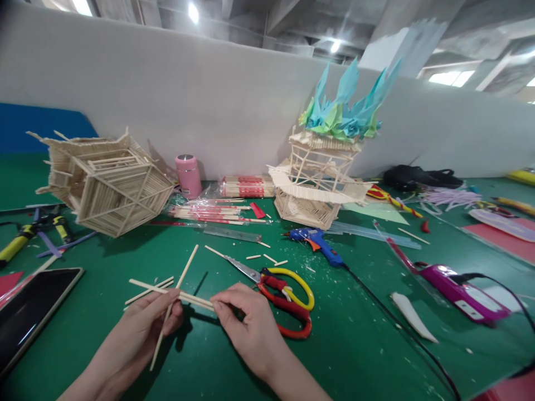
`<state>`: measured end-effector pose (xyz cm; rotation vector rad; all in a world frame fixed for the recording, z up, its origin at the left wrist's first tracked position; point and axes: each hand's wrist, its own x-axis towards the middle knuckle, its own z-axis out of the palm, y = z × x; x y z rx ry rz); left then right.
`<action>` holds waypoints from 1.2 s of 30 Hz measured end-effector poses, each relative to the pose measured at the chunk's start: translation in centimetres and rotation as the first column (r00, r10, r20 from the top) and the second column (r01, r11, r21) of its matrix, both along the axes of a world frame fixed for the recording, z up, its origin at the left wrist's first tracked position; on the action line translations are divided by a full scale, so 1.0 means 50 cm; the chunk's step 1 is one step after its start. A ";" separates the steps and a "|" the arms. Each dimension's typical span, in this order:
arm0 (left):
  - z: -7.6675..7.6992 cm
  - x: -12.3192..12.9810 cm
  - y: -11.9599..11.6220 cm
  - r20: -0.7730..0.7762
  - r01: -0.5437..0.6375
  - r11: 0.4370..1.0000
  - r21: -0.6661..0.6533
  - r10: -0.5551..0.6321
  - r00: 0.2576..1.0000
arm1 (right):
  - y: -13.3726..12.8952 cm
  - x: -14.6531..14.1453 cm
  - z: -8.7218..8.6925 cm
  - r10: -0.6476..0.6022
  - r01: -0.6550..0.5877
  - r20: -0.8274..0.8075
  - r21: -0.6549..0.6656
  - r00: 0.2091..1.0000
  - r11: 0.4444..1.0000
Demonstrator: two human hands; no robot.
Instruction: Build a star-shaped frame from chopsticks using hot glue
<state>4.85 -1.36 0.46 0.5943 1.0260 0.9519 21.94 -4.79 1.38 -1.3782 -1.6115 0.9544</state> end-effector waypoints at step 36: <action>-0.001 -0.005 -0.003 -0.017 -0.022 1.000 -0.010 0.022 1.000 | 0.004 -0.002 -0.008 -0.041 -0.038 -0.222 -0.340 0.974 0.940</action>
